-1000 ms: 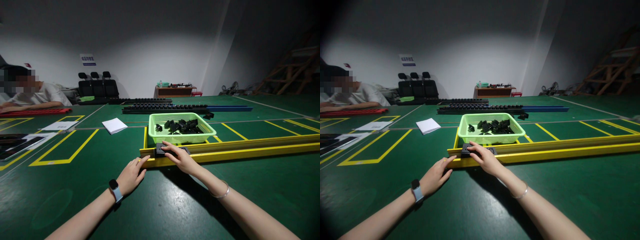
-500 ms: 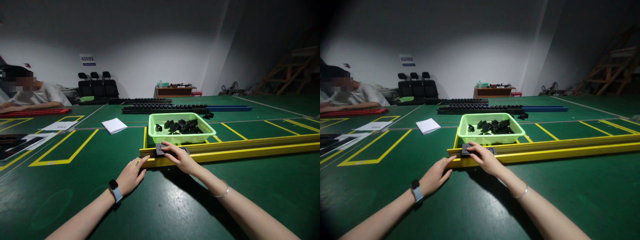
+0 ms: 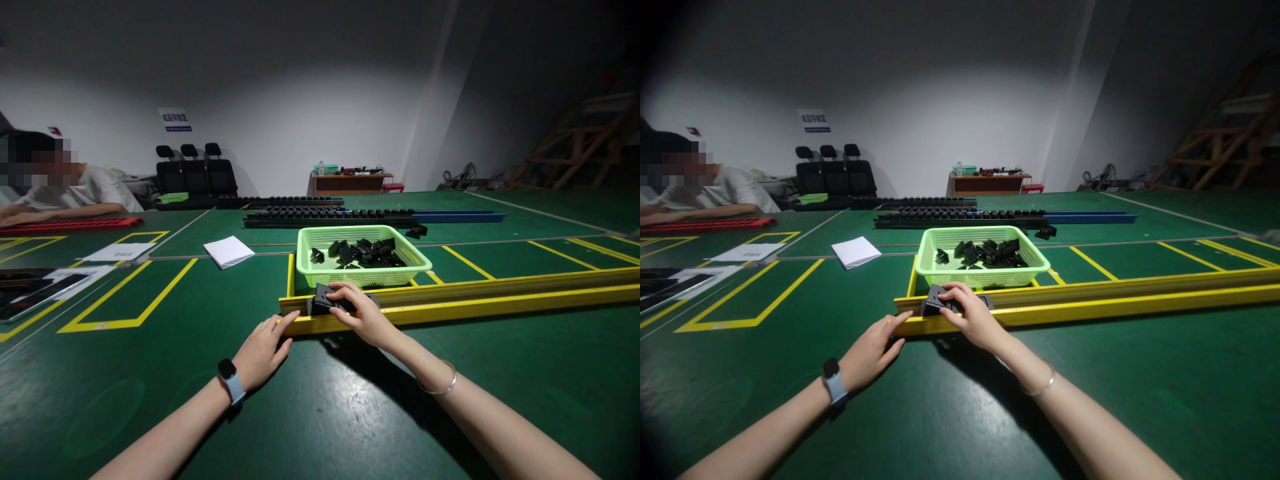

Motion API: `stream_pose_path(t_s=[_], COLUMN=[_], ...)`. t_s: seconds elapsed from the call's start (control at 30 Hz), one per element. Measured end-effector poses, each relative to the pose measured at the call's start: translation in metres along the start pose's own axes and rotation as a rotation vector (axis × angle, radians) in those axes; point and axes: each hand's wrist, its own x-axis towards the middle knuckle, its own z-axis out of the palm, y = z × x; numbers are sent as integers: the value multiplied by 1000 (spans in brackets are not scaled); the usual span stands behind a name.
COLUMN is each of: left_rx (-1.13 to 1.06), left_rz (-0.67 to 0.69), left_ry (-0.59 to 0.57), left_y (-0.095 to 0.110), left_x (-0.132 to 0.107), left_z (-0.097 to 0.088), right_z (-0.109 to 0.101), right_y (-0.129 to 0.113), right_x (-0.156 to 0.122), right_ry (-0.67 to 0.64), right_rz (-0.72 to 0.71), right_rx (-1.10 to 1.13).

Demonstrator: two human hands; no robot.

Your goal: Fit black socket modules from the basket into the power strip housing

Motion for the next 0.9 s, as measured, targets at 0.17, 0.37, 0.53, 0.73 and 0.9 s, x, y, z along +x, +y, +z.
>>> stream_pose_path(t_s=[0.17,0.37,0.53,0.73,0.9], left_rx=[6,-1,8,-2,-163], left_rz=[1,-5,-12,2,-81], left_ry=[5,13,-4,8,72], left_y=[0,0,1,0,-2], left_x=[0,0,0,-1,-2], left_z=[0,1,0,0,3], right_z=[1,2,2,2,4], right_y=[-2,-3,-4,0,-16], right_x=[-1,-3,-3,1,8], right_ry=[-20,-33,-45,49,121], right_rz=[-1,13,31,126,100], right_rx=[-6,-10,-30,123,141])
